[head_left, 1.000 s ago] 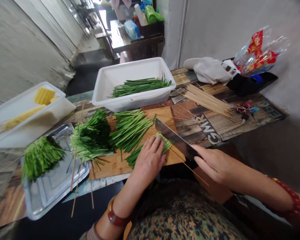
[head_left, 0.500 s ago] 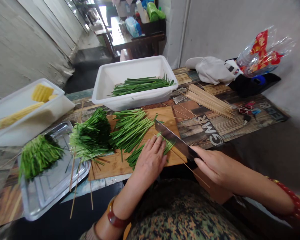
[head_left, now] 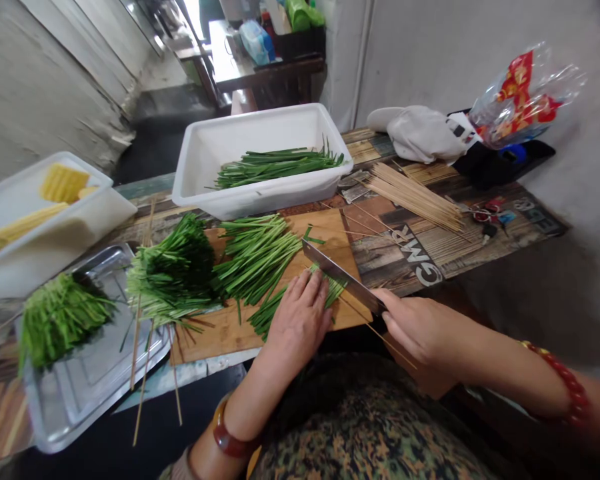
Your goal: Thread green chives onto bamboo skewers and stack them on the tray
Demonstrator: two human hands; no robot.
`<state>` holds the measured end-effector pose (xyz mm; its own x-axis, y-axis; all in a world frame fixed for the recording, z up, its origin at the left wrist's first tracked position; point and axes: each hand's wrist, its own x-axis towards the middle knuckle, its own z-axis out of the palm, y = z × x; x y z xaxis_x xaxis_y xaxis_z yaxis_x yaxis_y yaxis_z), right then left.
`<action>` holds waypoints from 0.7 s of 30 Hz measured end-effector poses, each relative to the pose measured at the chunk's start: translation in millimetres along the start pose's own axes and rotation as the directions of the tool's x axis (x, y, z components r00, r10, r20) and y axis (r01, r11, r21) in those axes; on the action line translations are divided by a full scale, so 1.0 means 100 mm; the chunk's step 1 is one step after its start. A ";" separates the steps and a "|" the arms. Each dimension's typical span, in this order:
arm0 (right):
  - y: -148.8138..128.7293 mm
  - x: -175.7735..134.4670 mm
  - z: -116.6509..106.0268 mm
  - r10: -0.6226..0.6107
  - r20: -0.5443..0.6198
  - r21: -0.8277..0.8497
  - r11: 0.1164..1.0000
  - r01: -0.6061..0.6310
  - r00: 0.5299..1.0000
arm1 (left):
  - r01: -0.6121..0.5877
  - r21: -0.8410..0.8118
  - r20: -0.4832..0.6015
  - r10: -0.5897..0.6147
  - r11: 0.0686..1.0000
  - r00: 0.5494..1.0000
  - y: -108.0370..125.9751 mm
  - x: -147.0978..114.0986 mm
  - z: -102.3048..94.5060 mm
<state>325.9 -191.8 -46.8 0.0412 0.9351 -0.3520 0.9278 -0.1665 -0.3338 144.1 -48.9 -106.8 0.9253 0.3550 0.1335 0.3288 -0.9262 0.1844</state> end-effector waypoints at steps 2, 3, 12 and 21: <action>-0.05 0.05 -0.08 0.004 0.031 0.024 1.000 -0.004 1.000 | 0.000 -0.004 -0.005 0.000 1.000 1.000 -0.01 0.01 0.01; -0.08 0.07 -0.12 0.014 0.047 0.027 1.000 -0.015 0.999 | -0.003 0.000 -0.007 0.003 1.000 1.000 -0.01 0.01 0.02; -0.16 -0.02 -0.19 0.078 0.056 -0.053 0.996 -0.075 0.995 | -0.010 0.029 -0.037 0.011 1.000 0.999 0.01 0.03 -0.04; -0.23 0.28 -0.24 0.015 0.018 -0.038 0.999 -0.014 1.000 | 0.013 -0.044 -0.063 -0.016 0.999 0.998 0.00 -0.02 0.04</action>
<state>314.5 -154.3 -28.0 0.0481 0.9269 -0.3722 0.9406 -0.1674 -0.2952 143.1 -50.5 -110.7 0.9062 0.3770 0.1914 0.3323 -0.9150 0.2286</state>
